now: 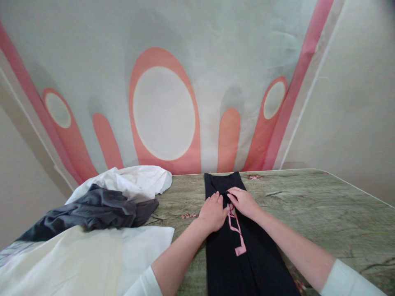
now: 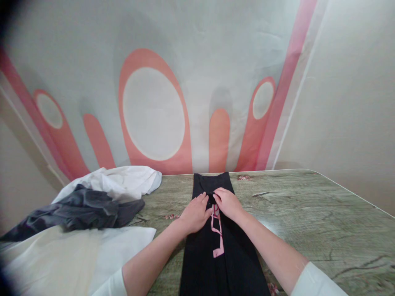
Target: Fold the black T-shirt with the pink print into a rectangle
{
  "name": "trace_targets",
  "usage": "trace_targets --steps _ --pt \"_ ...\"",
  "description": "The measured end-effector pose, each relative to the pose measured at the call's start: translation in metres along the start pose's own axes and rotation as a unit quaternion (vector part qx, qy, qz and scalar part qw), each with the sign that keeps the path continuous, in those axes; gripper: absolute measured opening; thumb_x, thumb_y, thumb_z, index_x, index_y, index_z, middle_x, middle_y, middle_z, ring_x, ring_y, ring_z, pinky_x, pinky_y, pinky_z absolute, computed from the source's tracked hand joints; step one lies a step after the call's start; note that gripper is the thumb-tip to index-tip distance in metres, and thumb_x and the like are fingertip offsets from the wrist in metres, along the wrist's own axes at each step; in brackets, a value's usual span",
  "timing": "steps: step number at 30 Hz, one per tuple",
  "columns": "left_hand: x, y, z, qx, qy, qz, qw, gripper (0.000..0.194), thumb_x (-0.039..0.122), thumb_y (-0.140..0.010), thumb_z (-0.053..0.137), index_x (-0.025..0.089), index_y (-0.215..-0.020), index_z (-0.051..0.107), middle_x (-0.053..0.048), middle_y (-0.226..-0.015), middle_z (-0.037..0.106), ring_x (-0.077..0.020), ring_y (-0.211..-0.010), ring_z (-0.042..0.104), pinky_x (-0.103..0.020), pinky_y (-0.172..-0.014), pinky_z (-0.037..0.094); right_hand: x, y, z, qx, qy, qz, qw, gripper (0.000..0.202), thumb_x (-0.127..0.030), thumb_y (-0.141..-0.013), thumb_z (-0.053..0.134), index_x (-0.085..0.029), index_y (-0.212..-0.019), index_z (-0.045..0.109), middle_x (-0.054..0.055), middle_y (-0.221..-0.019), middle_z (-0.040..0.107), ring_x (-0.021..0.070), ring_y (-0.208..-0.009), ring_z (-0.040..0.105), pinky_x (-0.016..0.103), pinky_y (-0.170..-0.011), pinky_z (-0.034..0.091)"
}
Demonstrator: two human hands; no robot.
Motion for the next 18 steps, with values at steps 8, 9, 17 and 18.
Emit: trace_targets --steps 8,9,17,18 --pt "-0.002 -0.002 -0.017 -0.035 -0.021 0.056 0.998 0.038 0.018 -0.087 0.027 0.011 -0.109 0.057 -0.012 -0.119 0.055 -0.0202 -0.117 0.045 -0.030 -0.095 0.038 0.005 -0.002 -0.001 0.054 -0.038 0.028 0.997 0.025 -0.026 -0.088 0.040 -0.018 -0.083 0.064 0.006 -0.091 0.064 0.0172 -0.084 0.059 0.029 -0.078 0.044" --pt "-0.002 -0.001 -0.018 -0.033 -0.029 0.051 0.998 0.038 0.015 -0.086 0.029 0.011 -0.111 0.056 -0.013 -0.121 0.053 -0.0206 -0.116 0.046 -0.030 -0.094 0.039 0.004 -0.001 -0.001 0.052 -0.036 0.025 0.998 0.025 -0.026 -0.088 0.040 -0.019 -0.085 0.064 0.006 -0.092 0.064 0.0171 -0.085 0.059 0.029 -0.079 0.044" --pt "0.000 0.003 -0.010 0.016 -0.042 0.014 0.999 0.036 0.010 -0.081 0.035 0.010 -0.113 0.052 -0.015 -0.119 0.052 -0.0217 -0.110 0.048 -0.032 -0.092 0.040 -0.019 0.005 -0.018 0.025 0.061 -0.015 0.998 0.016 -0.029 -0.078 0.057 -0.018 -0.090 0.057 0.005 -0.093 0.057 0.0183 -0.084 0.053 0.030 -0.072 0.041" --pt "-0.002 0.003 -0.009 0.030 -0.041 0.007 0.999 0.033 0.011 -0.082 0.033 0.012 -0.108 0.054 -0.014 -0.114 0.055 -0.0215 -0.106 0.050 -0.033 -0.090 0.040 -0.022 0.005 -0.022 0.022 0.082 -0.020 0.996 0.012 -0.028 -0.076 0.059 -0.018 -0.083 0.057 0.004 -0.088 0.056 0.0182 -0.081 0.052 0.030 -0.071 0.039"
Point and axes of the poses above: each hand's wrist, its own y-axis away from the middle knuckle, its own z-axis out of the palm, x = y × z, the point moved 4 cm from there along -y, towards the middle knuckle
